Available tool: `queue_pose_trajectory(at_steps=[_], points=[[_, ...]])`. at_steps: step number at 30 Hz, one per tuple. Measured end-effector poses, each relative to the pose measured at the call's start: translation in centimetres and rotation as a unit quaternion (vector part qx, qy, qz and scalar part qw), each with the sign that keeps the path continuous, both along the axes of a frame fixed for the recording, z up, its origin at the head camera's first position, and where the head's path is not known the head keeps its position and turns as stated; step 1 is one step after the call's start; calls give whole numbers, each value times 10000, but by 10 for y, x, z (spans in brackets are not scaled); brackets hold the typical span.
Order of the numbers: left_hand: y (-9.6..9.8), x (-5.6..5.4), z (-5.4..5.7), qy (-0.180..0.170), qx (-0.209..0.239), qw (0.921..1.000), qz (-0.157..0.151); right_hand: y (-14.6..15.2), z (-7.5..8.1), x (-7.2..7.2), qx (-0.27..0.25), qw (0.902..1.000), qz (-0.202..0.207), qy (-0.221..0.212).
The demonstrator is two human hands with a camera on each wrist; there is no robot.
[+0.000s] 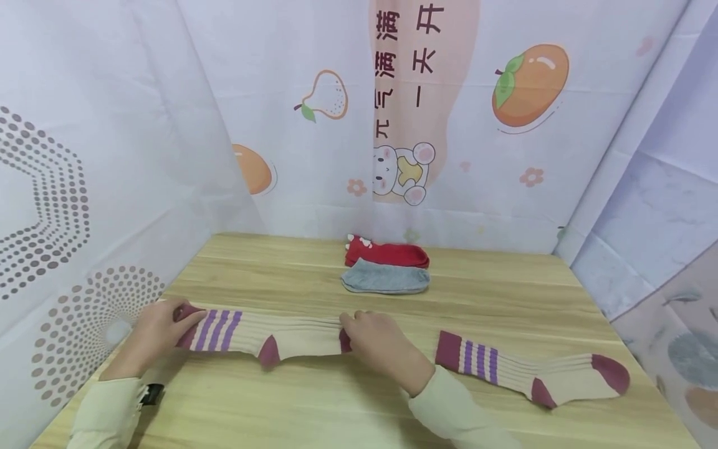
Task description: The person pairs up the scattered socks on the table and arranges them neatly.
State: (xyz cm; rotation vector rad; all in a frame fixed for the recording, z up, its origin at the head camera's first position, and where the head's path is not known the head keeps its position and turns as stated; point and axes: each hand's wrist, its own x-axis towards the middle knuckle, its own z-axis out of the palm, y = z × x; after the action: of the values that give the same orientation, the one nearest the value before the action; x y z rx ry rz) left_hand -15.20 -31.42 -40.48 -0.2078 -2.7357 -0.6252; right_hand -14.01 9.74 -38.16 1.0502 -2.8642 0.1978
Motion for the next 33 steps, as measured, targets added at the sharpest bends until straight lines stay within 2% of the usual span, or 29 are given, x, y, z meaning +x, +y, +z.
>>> queue_pose_trajectory(at_steps=[7, 10, 16, 26, 31, 33], points=[[15, 0, 0, -81, 18, 9991, -419, 24, 3, 11, -67, 9998, -158, 139], [23, 2, -2, -32, -92, 9972, -735, 36, 4, 14, -59, 9995, -191, 253], [46, 6, -3, 148, -94, 9895, -1432, 60, 8, 19, -303, 9990, -284, 134], [70, 8, -4, 234, 44, 9796, -1994, 92, 8, 36, -569, 9979, -249, 192], [82, 12, -4, 554, 117, 9728, -2247, 106, 8, 43, -624, 9972, -377, 171], [87, 14, -5, 579, 142, 9703, -2345, 111, 8, 46, -662, 9968, -409, 168]])
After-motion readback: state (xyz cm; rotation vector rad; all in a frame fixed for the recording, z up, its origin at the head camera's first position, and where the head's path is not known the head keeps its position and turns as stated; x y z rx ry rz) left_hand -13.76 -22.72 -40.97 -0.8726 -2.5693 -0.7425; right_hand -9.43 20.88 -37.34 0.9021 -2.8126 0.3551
